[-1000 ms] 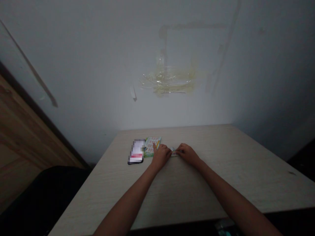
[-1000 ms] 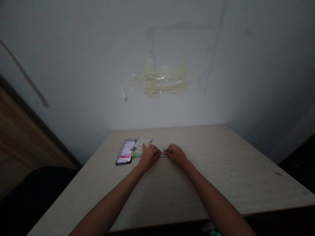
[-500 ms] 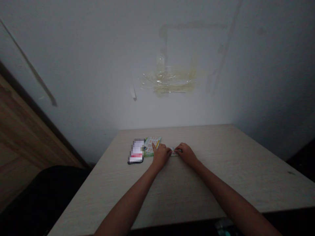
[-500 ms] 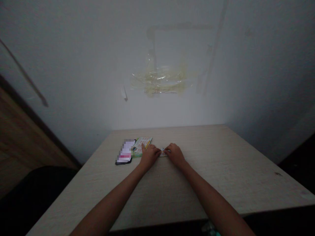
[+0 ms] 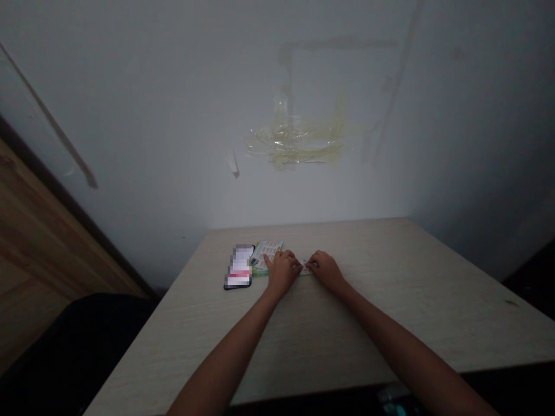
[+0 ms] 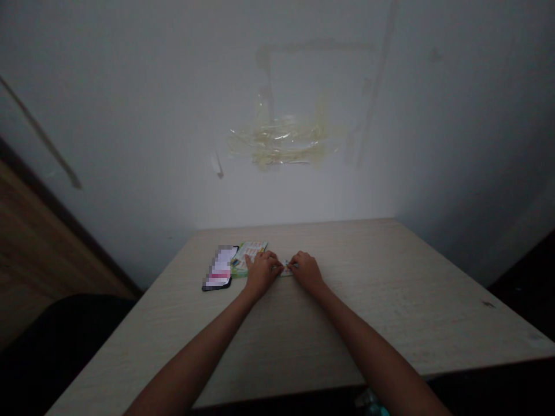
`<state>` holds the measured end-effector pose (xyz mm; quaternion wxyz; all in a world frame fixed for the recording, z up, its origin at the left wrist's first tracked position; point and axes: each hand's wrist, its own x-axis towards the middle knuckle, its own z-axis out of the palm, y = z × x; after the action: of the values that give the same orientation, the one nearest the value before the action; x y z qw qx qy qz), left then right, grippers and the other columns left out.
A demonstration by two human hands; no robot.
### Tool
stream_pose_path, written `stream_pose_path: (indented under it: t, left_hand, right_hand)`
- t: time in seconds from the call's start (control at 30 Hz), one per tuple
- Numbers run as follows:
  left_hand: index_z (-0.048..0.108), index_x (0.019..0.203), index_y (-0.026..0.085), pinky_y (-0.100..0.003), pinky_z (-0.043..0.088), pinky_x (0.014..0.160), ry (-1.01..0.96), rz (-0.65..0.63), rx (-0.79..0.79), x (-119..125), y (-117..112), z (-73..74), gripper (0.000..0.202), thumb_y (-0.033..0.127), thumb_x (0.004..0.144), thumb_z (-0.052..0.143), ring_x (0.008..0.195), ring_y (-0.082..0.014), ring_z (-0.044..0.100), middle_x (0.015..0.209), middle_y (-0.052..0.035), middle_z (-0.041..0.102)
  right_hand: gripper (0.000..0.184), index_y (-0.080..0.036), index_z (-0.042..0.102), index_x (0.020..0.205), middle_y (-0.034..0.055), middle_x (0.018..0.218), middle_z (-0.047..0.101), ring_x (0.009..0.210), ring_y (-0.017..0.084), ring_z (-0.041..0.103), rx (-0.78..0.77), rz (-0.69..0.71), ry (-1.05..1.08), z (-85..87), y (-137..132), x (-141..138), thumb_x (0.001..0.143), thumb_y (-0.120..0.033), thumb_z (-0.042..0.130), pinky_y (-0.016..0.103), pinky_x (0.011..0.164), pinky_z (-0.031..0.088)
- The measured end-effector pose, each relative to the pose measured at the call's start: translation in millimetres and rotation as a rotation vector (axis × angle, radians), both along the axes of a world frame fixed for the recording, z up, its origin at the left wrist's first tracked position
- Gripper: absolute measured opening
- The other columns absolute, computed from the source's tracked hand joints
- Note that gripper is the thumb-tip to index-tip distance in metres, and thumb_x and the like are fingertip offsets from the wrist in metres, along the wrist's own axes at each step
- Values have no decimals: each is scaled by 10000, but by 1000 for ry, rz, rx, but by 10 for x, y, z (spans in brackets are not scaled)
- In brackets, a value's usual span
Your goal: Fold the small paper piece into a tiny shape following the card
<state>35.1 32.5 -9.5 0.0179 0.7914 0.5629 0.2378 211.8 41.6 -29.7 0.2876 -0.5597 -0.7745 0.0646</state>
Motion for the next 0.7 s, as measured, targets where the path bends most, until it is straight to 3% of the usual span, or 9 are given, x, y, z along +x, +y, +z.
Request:
stream_pose_path:
  t: [0.17, 0.47, 0.7]
  left_hand:
    - [734, 848, 297, -761, 70, 1045, -24, -8, -22, -7, 7, 12, 121, 372, 843, 639, 1144, -292, 481, 1127, -8, 643]
    - [716, 819, 317, -774, -30, 1032, -72, 0, -28, -8, 23, -1, 76, 366, 824, 658, 1215, -305, 430, 1162, 23, 645]
    - [683, 999, 379, -795, -82, 1003, -75, -31, -28, -37, 47, -43, 165, 374, 841, 638, 1275, -313, 390, 1252, 33, 627]
  right_hand:
    - [104, -183, 649, 847, 66, 948, 643, 923, 194, 567, -18, -24, -52, 17, -23, -25, 885, -261, 592, 297, 791, 383]
    - [80, -191, 618, 840, 53, 951, 643, 931, 190, 558, -26, -29, -38, -33, 6, -23, 887, -250, 593, 296, 792, 353]
    - [71, -190, 614, 850, 40, 944, 643, 929, 180, 555, -38, -13, 13, -42, 14, -6, 885, -244, 584, 291, 813, 352]
